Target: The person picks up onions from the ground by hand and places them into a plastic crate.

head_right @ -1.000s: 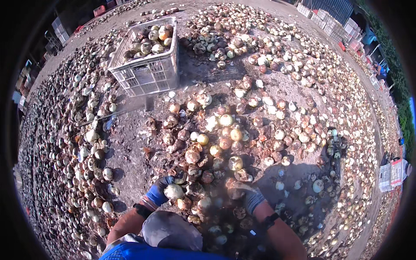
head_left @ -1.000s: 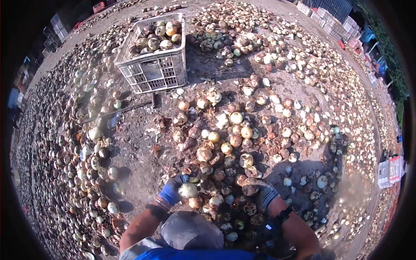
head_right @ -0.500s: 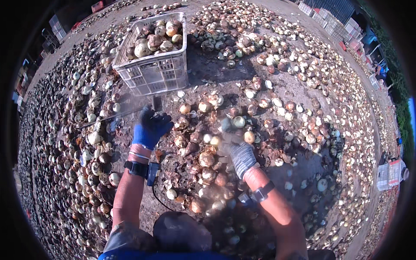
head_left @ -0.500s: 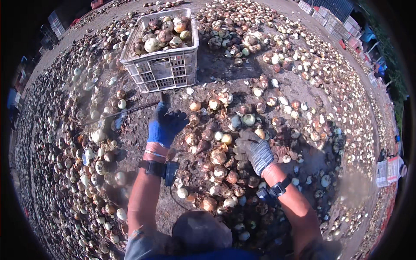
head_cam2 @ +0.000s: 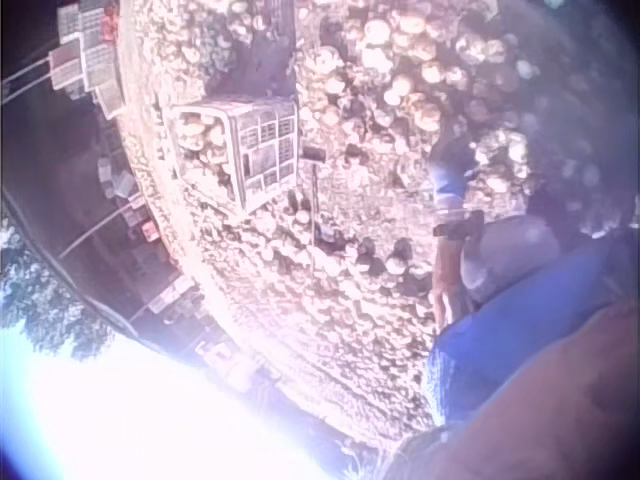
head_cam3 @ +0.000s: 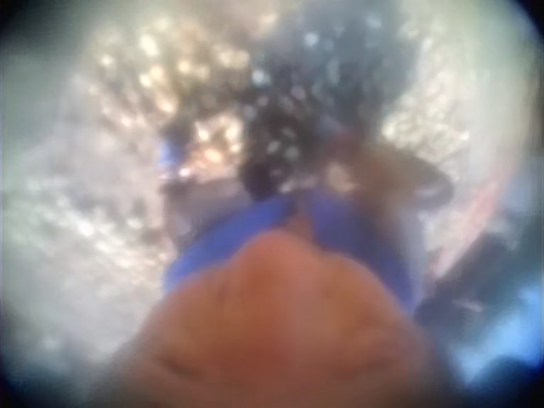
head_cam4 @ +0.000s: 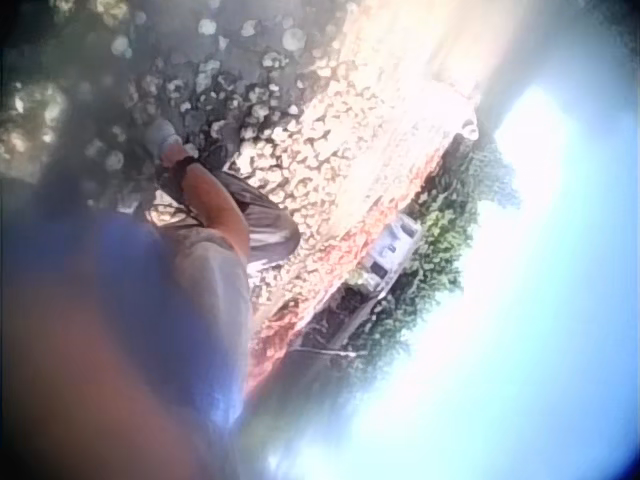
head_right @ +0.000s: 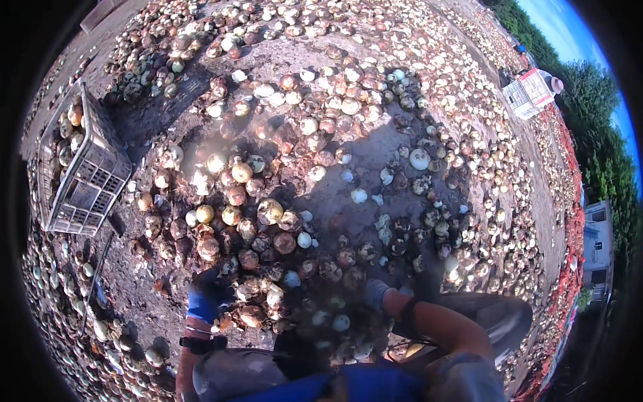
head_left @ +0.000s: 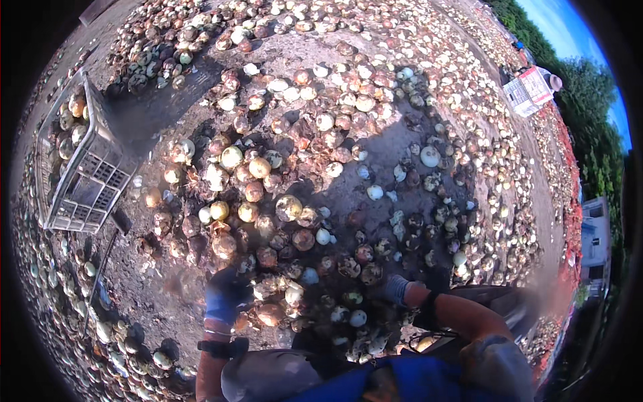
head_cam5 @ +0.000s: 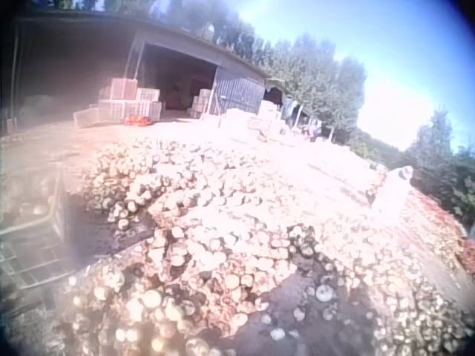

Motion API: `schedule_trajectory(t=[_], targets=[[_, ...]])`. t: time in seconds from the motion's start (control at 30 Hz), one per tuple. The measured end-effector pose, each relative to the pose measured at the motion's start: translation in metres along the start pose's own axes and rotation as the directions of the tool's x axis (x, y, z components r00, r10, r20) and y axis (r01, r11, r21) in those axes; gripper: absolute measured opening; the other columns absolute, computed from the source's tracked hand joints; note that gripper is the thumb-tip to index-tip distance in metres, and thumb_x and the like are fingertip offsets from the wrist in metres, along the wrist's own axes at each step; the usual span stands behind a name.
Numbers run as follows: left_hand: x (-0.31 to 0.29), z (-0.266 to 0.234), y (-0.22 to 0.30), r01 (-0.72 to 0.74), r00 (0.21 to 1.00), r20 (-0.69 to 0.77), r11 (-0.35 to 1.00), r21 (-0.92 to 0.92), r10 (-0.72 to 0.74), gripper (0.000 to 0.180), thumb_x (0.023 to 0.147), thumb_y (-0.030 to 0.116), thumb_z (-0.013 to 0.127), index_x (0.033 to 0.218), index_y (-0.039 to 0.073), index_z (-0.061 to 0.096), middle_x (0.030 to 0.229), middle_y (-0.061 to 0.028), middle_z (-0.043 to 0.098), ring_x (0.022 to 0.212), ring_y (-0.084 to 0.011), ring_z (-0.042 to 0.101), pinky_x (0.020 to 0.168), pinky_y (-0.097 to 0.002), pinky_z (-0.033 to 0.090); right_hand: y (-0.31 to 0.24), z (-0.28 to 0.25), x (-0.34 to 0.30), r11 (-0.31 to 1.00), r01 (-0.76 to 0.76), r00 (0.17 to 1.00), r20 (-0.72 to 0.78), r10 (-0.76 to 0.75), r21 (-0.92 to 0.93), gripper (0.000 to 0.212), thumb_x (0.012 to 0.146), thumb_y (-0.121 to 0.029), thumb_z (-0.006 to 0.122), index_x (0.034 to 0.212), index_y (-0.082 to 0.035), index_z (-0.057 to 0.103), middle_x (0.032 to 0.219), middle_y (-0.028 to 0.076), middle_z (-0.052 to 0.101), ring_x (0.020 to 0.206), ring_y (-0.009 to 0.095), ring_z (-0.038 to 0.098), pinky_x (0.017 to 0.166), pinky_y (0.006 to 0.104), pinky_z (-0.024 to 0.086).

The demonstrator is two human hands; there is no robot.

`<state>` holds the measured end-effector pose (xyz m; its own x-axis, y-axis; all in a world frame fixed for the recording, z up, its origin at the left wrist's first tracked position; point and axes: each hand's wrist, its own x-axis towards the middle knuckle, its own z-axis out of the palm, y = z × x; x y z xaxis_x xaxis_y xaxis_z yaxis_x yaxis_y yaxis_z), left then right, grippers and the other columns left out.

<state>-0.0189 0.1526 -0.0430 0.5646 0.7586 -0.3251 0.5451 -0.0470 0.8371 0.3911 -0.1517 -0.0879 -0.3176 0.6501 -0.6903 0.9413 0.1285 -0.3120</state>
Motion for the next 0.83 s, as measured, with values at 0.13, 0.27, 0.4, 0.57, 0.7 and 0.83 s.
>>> schedule_trajectory(t=[0.13, 0.27, 0.4, 0.57, 0.7, 0.83], targets=[[0.006, -0.005, 0.025, 0.401, 0.916, 0.172, 0.792, -0.460, -0.363, 0.029, 0.087, 0.002, 0.063, 0.115, 0.006, 0.065, 0.088, -0.0112, 0.070, 0.066, -0.0202, 0.069, 0.054, -0.0334, 0.059, -0.018, 0.039, 0.029, 0.996, -0.080, 0.996, 0.026, 0.081, -0.049, 0.025, 0.088, -0.025, 0.064, 0.110, -0.015, 0.071, 0.104, 0.009, 0.071, 0.096, 0.031, 0.070, 0.082, 0.0397, 0.057], [0.007, -0.008, 0.039, 0.605, 0.791, 0.293, 0.613, -0.508, -0.537, 0.020, 0.094, 0.005, 0.061, 0.113, 0.005, 0.063, 0.084, -0.0140, 0.068, 0.063, -0.0217, 0.069, 0.049, -0.0348, 0.058, -0.058, -0.043, 0.017, 0.993, -0.031, 0.989, -0.143, 0.047, 0.112, 0.022, 0.087, -0.019, 0.060, 0.106, -0.017, 0.071, 0.104, 0.010, 0.070, 0.096, 0.031, 0.070, 0.079, 0.0401, 0.058], [0.022, 0.002, 0.051, 0.703, 0.691, 0.458, 0.668, -0.245, -0.560, 0.013, 0.096, 0.013, 0.060, 0.104, 0.004, 0.065, 0.080, -0.0126, 0.068, 0.062, -0.0221, 0.069, 0.046, -0.0345, 0.055, -0.053, -0.047, 0.010, 0.989, 0.035, 0.989, -0.149, -0.013, 0.143, 0.022, 0.087, -0.019, 0.059, 0.106, -0.017, 0.071, 0.106, 0.009, 0.070, 0.095, 0.031, 0.070, 0.079, 0.0403, 0.058], [0.052, 0.024, 0.061, -0.374, 0.821, 0.558, 0.852, 0.366, 0.121, 0.009, 0.091, 0.018, 0.066, 0.092, 0.012, 0.071, 0.083, -0.0078, 0.069, 0.071, -0.0255, 0.070, 0.058, -0.0359, 0.056, -0.047, -0.032, 0.012, 0.982, 0.090, 0.974, -0.220, -0.053, 0.164, 0.024, 0.088, -0.019, 0.059, 0.109, -0.020, 0.071, 0.108, 0.009, 0.069, 0.096, 0.031, 0.070, 0.079, 0.0398, 0.058], [0.079, 0.049, 0.084, -0.436, 0.878, 0.443, 0.689, 0.579, 0.182, 0.013, 0.091, 0.019, 0.062, 0.081, 0.014, 0.068, 0.081, -0.0067, 0.067, 0.078, -0.0250, 0.070, 0.064, -0.0392, 0.056, -0.045, -0.050, 0.007, 0.975, 0.115, 0.986, -0.141, -0.089, 0.189, 0.027, 0.088, -0.019, 0.058, 0.113, -0.021, 0.069, 0.112, 0.009, 0.068, 0.097, 0.030, 0.069, 0.079, 0.0402, 0.058], [0.113, 0.060, 0.090, 0.148, 0.738, 0.515, 0.849, 0.507, -0.436, 0.037, 0.096, 0.045, 0.060, 0.106, 0.011, 0.073, 0.097, -0.0192, 0.074, 0.085, -0.0340, 0.073, 0.082, -0.0504, 0.059, -0.041, -0.050, 0.010, 0.951, 0.151, 0.978, -0.182, -0.104, 0.268, 0.035, 0.092, -0.038, 0.055, 0.106, -0.010, 0.073, 0.106, 0.016, 0.072, 0.096, 0.035, 0.071, 0.082, 0.0448, 0.057]])
